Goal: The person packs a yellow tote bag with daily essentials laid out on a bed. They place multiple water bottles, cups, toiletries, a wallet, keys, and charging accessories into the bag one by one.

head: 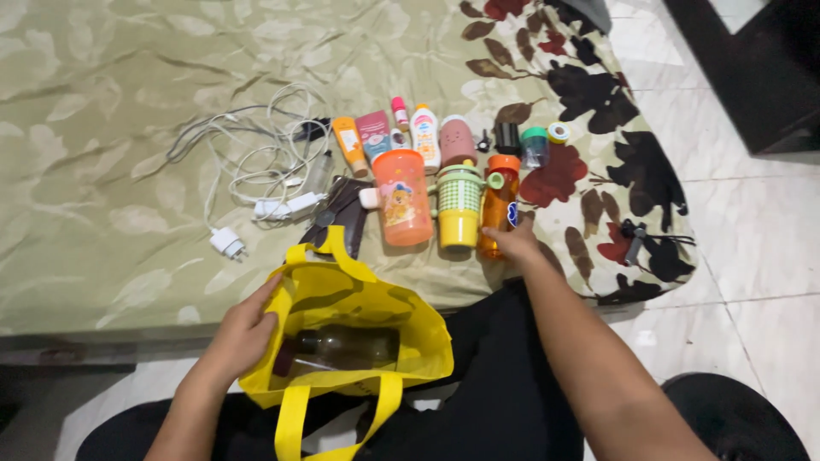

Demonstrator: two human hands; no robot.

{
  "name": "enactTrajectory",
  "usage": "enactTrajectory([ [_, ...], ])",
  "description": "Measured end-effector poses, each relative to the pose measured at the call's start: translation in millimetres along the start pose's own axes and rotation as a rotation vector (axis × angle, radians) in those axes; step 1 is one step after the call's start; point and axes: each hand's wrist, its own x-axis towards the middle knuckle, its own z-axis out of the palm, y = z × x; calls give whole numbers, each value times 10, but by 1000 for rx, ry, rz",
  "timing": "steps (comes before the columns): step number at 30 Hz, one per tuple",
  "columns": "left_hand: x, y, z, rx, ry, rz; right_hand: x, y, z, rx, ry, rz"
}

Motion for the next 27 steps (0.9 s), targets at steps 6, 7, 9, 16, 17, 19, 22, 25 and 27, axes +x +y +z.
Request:
enactTrajectory([
  [6, 120, -229, 27, -129, 38, 168, -188, -50, -272, 499, -145, 314],
  [7, 148, -251, 25, -148, 27, 112, -265, -57, -332, 544, -155, 281],
  [9, 176, -295, 29, -187, 2, -5, -469, -44, -469, 629, -174, 216],
  [16, 288, -474, 50, -265, 43, 26, -1429, -298, -616, 1051, -573, -136],
  [17, 312, -503, 53, -278, 47, 59, -1549, -357, -618, 1115, -658, -203],
  [19, 315, -574, 49, -307, 47, 85, -1750, -460, -619, 1192, -769, -284],
  [22, 330, -631, 50, -316, 46, 96, -1922, -575, -616, 1220, -850, -322],
  [25, 315, -628, 4, -278, 55, 109, -1984, -628, -619, 1214, -930, -341],
  [27, 291, -605, -41, -269, 57, 50, -1996, -643, -603, 1226, -969, -350],
])
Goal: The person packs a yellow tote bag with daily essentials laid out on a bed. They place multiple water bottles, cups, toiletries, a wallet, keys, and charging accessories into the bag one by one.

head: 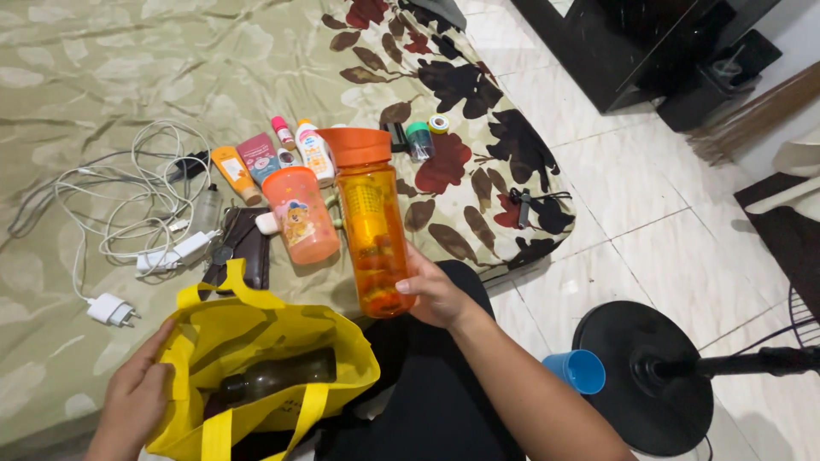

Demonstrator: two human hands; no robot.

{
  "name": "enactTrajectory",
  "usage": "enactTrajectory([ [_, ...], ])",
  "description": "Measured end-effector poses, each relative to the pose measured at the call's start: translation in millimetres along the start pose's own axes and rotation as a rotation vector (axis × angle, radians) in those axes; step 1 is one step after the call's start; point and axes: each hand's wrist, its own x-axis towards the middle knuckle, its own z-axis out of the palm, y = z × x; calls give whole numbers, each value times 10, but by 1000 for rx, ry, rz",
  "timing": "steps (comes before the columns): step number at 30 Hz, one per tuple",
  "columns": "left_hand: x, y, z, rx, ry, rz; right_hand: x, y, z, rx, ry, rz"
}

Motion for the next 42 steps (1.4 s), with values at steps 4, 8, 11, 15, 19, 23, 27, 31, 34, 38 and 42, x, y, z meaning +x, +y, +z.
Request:
enactTrajectory([
  [4, -25, 71, -50, 49, 7, 44, 15, 46, 18, 52, -4, 15],
  [8, -29, 93, -49, 39, -6, 110, 48, 66, 32, 55, -11, 24],
  [11, -18, 92, -36, 15, -14, 126, 76, 63, 53, 40, -28, 40],
  [15, -10, 90, -33, -3, -13, 74, 116, 84, 108, 51, -39, 75],
  [19, 17, 74, 15, 11, -6, 58, 164, 97, 160, 49, -95, 74],
  [23, 82, 73, 66, 37, -3, 109, 245, 129, 253, 31, -143, 101],
  [27, 117, 124, 127, -63, -44, 103, 355, 180, 387, -10, -198, 133],
  [31, 102, 221, 170, -27, -16, 160, 478, 246, 498, -32, -247, 206],
  [34, 39, 290, 189, 5, -6, 152, 508, 365, 566, -41, -282, 236],
  [38, 8, 392, 228, -25, -10, 138, 572, 528, 576, -144, -287, 230],
  [42, -1, 445, 279, 1, 8, 167, 642, 746, 494, -315, -271, 115],
])
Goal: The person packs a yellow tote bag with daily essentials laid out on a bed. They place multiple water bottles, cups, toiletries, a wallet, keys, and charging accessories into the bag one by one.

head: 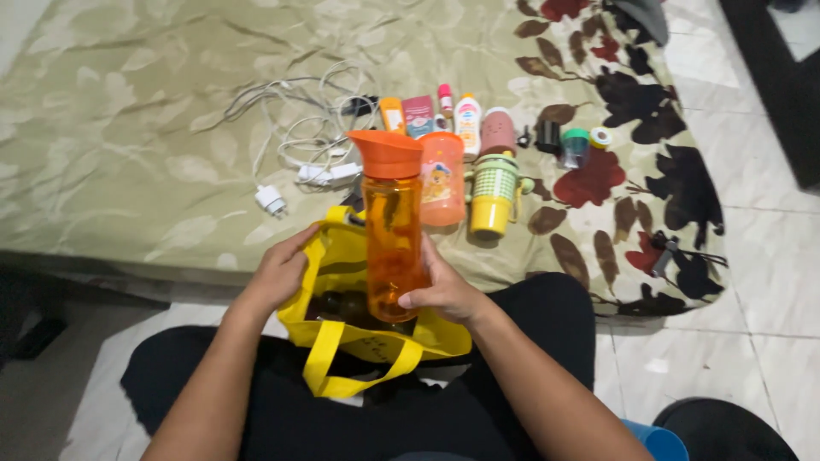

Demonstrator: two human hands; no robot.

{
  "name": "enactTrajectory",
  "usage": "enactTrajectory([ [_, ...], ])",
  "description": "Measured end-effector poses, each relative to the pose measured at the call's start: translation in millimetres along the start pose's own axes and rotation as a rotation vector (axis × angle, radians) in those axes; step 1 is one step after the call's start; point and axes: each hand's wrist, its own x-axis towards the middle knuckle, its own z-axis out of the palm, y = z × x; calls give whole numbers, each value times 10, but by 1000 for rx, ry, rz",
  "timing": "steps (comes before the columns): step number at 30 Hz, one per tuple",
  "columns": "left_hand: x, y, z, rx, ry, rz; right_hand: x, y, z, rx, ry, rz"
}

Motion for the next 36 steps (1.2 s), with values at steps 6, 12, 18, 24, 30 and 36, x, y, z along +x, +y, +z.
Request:
enactTrajectory([
  [6, 4, 28, 56, 60, 10, 48, 152, 420, -168, 34, 216, 19],
  [12, -50, 111, 106, -3, 4, 73, 158, 665, -170, -313, 159, -48],
  [18, -122, 194, 95, 31, 1, 69, 179, 611, -17, -365, 118, 109],
  [24, -162, 309, 97, 66, 13, 76, 214, 481, 201, -1085, -80, 504],
  [30, -251, 530, 124, 151, -31, -139, 357, 741, 281, -1412, -176, 637],
  [36, -287, 608, 85, 157, -5, 81, 322, 1206, 272, -1303, -248, 599],
])
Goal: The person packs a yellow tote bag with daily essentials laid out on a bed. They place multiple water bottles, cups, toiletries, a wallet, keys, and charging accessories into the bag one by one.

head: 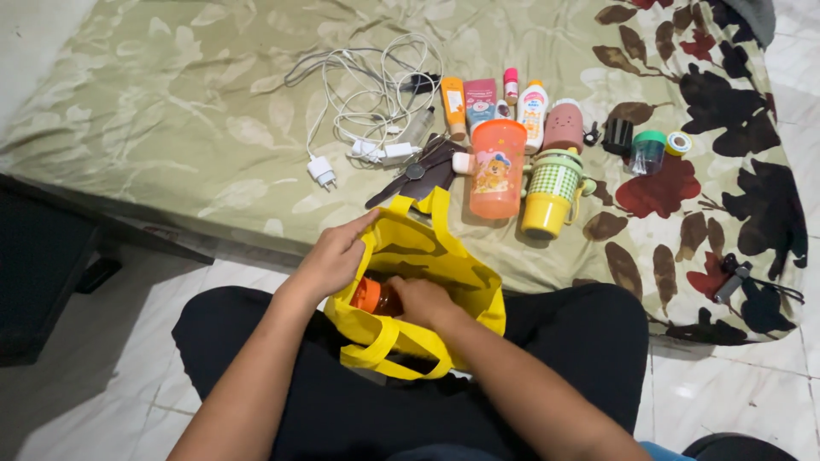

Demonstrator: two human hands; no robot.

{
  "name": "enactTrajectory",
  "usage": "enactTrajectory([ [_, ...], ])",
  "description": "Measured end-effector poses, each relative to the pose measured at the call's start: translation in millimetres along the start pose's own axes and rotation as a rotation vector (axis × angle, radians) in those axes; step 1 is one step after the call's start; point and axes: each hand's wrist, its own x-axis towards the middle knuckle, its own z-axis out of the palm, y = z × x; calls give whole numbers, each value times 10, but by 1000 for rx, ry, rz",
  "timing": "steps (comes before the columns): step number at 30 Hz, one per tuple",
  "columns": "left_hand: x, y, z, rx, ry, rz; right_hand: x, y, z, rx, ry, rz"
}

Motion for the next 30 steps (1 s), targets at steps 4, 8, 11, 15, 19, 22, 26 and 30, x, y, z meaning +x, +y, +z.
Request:
enactTrajectory([
  [4, -10, -30, -11, -35, -2, -59, 21, 67, 175, 150, 66, -62],
  [8, -17, -82, 9, -56, 5, -83, -80, 117, 78, 195, 70, -65],
  [11, -10, -151, 2, -75, 24, -22, -227, 139, -130, 267, 140, -56],
  [15, -34, -256, 28, -140, 18, -102, -526, 417, -521, 525, 386, -206],
  [19, -26, -335, 58, -231, 46, -98, -719, 982, -883, 1144, 598, -214],
  [22, -16, -370, 83, -269, 62, -126, -666, 1518, -1083, 1071, 840, -33],
  [26, -39, -417, 83, -204, 59, -124, -458, 2030, -1040, 765, 1102, 281],
  [30, -73, -470, 70, -207, 54, -148, -276, 2159, -967, 859, 1031, 636],
])
